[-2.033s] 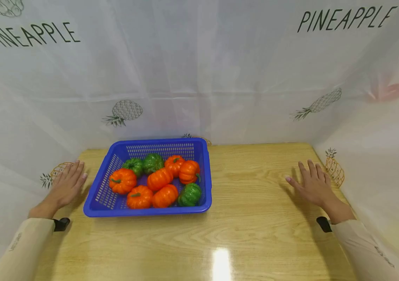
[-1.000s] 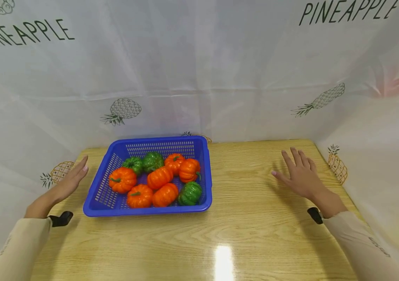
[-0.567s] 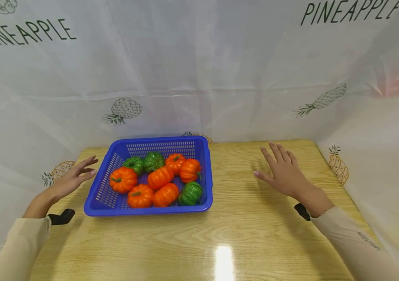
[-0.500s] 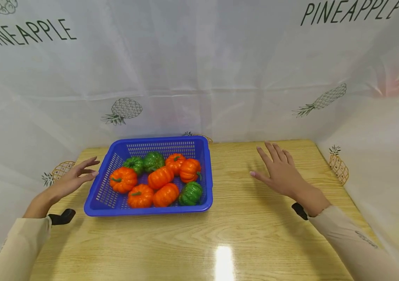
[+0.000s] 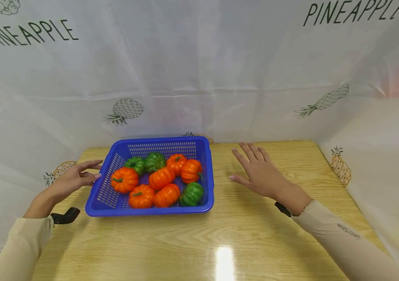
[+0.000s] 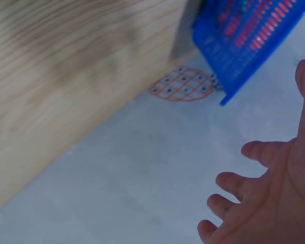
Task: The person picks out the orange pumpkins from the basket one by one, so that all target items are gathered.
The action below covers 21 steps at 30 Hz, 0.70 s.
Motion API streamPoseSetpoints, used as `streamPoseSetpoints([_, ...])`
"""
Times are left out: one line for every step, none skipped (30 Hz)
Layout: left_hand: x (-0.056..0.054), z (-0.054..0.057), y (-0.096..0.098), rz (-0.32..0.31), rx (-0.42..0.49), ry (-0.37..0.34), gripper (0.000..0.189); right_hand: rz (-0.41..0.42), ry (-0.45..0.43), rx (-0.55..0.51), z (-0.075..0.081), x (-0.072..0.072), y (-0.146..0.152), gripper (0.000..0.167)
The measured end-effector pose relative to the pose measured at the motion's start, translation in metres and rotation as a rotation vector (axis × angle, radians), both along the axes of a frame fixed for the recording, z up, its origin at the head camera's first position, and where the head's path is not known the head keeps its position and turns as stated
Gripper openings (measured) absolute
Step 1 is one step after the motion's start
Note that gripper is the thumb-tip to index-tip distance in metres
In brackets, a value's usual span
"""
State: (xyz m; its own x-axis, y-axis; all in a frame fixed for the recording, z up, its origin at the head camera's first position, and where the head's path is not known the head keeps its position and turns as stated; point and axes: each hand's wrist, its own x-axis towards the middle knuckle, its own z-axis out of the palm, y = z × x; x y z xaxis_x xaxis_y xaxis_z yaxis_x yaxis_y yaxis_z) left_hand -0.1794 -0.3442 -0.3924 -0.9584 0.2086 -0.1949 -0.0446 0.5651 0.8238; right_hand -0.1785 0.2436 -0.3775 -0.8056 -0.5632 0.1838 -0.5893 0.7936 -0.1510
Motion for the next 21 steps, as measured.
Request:
streamPoseSetpoints([0.0, 0.001, 0.001, 0.006, 0.018, -0.014, 0.07, 0.008, 0.008, 0.004, 0.001, 0.0, -0.003, 0.079])
streamPoseSetpoints([0.0, 0.002, 0.002, 0.011, 0.033, -0.025, 0.069, 0.014, 0.015, 0.008, 0.002, 0.0, -0.006, 0.079])
streamPoseSetpoints([-0.001, 0.003, 0.003, 0.015, 0.043, -0.037, 0.07, 0.023, 0.024, 0.007, 0.003, 0.0, -0.009, 0.078])
streamPoseSetpoints([-0.001, 0.004, 0.004, 0.02, 0.055, -0.05, 0.07, 0.03, 0.032, 0.005, 0.004, -0.001, -0.012, 0.077])
streamPoseSetpoints([-0.001, 0.005, 0.005, 0.025, 0.063, -0.061, 0.07, 0.036, 0.042, 0.003, 0.004, -0.001, -0.015, 0.077])
streamPoseSetpoints([-0.001, 0.005, 0.006, 0.03, 0.068, -0.07, 0.07, 0.04, 0.05, 0.004, 0.004, -0.001, -0.018, 0.077])
streamPoseSetpoints([-0.001, 0.005, 0.006, 0.036, 0.069, -0.078, 0.07, 0.045, 0.058, 0.003, 0.004, -0.002, -0.022, 0.077])
streamPoseSetpoints([-0.001, 0.006, 0.006, 0.038, 0.073, -0.082, 0.07, 0.048, 0.063, 0.004, 0.005, -0.003, -0.025, 0.077])
streamPoseSetpoints([-0.001, 0.006, 0.006, 0.041, 0.074, -0.084, 0.07, 0.052, 0.067, 0.006, 0.006, -0.003, -0.029, 0.077])
streamPoseSetpoints([0.0, 0.006, 0.006, 0.045, 0.077, -0.087, 0.07, 0.054, 0.073, 0.009, 0.007, -0.003, -0.033, 0.077])
streamPoseSetpoints([0.0, 0.006, 0.006, 0.049, 0.078, -0.088, 0.069, 0.058, 0.082, 0.011, 0.007, -0.004, -0.037, 0.077])
streamPoseSetpoints([0.0, 0.006, 0.006, 0.052, 0.081, -0.09, 0.069, 0.062, 0.088, 0.014, 0.007, -0.004, -0.041, 0.077])
streamPoseSetpoints([0.0, 0.006, 0.007, 0.057, 0.083, -0.093, 0.069, 0.067, 0.095, 0.015, 0.008, -0.005, -0.045, 0.076])
streamPoseSetpoints([0.001, 0.007, 0.007, 0.061, 0.085, -0.096, 0.069, 0.07, 0.103, 0.021, 0.009, -0.005, -0.049, 0.075])
streamPoseSetpoints([0.001, 0.007, 0.008, 0.065, 0.085, -0.099, 0.069, 0.072, 0.109, 0.025, 0.009, -0.006, -0.053, 0.075])
streamPoseSetpoints([0.001, 0.007, 0.008, 0.068, 0.085, -0.104, 0.069, 0.075, 0.115, 0.03, 0.01, -0.006, -0.057, 0.074])
streamPoseSetpoints([0.001, 0.007, 0.008, 0.072, 0.086, -0.109, 0.069, 0.074, 0.116, 0.039, 0.01, -0.006, -0.061, 0.075])
streamPoseSetpoints([0.002, 0.007, 0.009, 0.074, 0.086, -0.113, 0.069, 0.073, 0.115, 0.048, 0.01, -0.007, -0.065, 0.075])
streamPoseSetpoints([0.002, 0.008, 0.009, 0.077, 0.086, -0.115, 0.069, 0.072, 0.113, 0.058, 0.011, -0.007, -0.069, 0.076])
streamPoseSetpoints([0.002, 0.008, 0.01, 0.079, 0.085, -0.117, 0.069, 0.07, 0.108, 0.07, 0.011, -0.007, -0.073, 0.076])
streamPoseSetpoints([0.002, 0.008, 0.011, 0.081, 0.085, -0.118, 0.069, 0.068, 0.103, 0.083, 0.011, -0.007, -0.077, 0.077])
